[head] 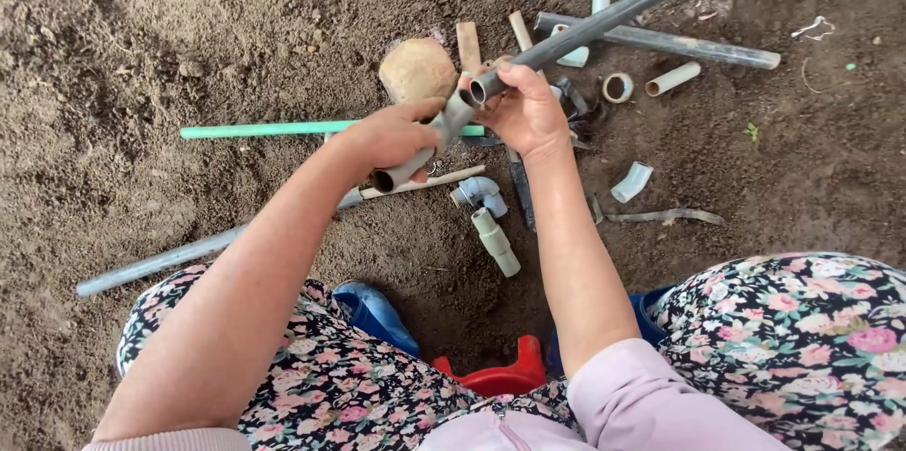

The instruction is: The person sits on a small red stool on the ground and assembles various plastic pipes and fittings. They connect a white elbow to a long black pipe, then attach a shorter beige pipe to the elbow. The person continues to connect different lengths of black and beige pipes using various fittings, occasionally using a rock to tap the connections into place.

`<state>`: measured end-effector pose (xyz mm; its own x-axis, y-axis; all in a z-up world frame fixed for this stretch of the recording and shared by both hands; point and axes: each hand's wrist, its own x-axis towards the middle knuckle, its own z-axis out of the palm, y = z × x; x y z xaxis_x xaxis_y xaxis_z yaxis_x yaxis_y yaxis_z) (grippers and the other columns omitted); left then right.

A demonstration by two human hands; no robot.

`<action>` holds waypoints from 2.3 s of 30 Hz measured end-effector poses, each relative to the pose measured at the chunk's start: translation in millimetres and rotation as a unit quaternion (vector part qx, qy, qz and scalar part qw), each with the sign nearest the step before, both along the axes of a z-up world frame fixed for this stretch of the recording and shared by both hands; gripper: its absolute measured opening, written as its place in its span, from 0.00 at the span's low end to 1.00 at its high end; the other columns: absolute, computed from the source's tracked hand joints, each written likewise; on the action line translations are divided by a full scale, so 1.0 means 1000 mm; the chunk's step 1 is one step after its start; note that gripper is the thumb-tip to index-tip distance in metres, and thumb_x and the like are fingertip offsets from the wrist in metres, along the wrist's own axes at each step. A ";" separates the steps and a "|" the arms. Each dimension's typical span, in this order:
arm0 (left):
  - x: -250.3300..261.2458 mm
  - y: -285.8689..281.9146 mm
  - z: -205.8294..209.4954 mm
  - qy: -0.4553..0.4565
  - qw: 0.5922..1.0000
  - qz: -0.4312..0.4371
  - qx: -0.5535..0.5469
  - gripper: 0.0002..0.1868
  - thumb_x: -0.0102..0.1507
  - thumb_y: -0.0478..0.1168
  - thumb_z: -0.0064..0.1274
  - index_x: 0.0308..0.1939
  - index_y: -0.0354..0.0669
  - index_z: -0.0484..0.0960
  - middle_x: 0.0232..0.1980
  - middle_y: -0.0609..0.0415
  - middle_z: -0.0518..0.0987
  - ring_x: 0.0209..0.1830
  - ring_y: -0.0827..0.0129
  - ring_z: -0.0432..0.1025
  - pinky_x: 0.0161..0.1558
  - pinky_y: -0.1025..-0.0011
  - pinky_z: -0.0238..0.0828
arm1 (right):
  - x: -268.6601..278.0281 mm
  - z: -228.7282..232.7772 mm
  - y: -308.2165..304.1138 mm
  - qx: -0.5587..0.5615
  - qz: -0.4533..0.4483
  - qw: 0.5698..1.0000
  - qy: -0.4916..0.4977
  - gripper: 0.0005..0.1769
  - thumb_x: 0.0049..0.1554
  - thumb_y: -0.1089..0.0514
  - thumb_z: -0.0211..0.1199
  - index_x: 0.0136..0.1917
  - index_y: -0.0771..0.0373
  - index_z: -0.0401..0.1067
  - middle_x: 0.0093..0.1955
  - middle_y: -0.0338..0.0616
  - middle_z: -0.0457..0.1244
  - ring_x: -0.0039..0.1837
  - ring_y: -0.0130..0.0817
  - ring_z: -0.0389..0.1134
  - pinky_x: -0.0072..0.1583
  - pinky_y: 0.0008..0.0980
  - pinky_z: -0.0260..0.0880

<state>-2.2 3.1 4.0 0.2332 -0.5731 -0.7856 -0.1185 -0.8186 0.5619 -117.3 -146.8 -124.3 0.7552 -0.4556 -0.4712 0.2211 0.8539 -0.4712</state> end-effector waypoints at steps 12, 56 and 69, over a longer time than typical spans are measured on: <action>0.010 0.016 0.019 0.245 0.919 0.174 -0.257 0.30 0.57 0.59 0.39 0.52 0.42 0.73 0.47 0.47 0.75 0.41 0.56 0.76 0.37 0.71 0.72 | -0.020 -0.037 -0.003 0.031 -0.007 0.996 -0.078 0.03 0.53 0.62 0.61 0.43 0.62 0.70 0.47 0.52 0.67 0.53 0.50 0.69 0.60 0.58 0.68; 0.005 -0.007 -0.027 -0.247 0.908 0.002 -0.338 0.19 0.53 0.45 0.59 0.47 0.54 0.76 0.45 0.46 0.74 0.49 0.49 0.70 0.51 0.54 0.67 | 0.000 0.004 0.031 0.025 -0.010 0.999 -0.028 0.21 0.47 0.50 0.70 0.47 0.62 0.66 0.42 0.45 0.63 0.43 0.34 0.65 0.55 0.38 0.73; -0.013 0.006 0.020 -0.111 0.982 -0.016 -0.153 0.08 0.59 0.40 0.53 0.42 0.51 0.75 0.39 0.61 0.77 0.33 0.77 0.68 0.39 0.78 0.72 | -0.019 0.011 -0.059 0.153 -0.381 0.901 0.138 0.21 0.50 0.53 0.65 0.26 0.61 0.56 0.20 0.40 0.52 0.24 0.28 0.53 0.31 0.25 0.59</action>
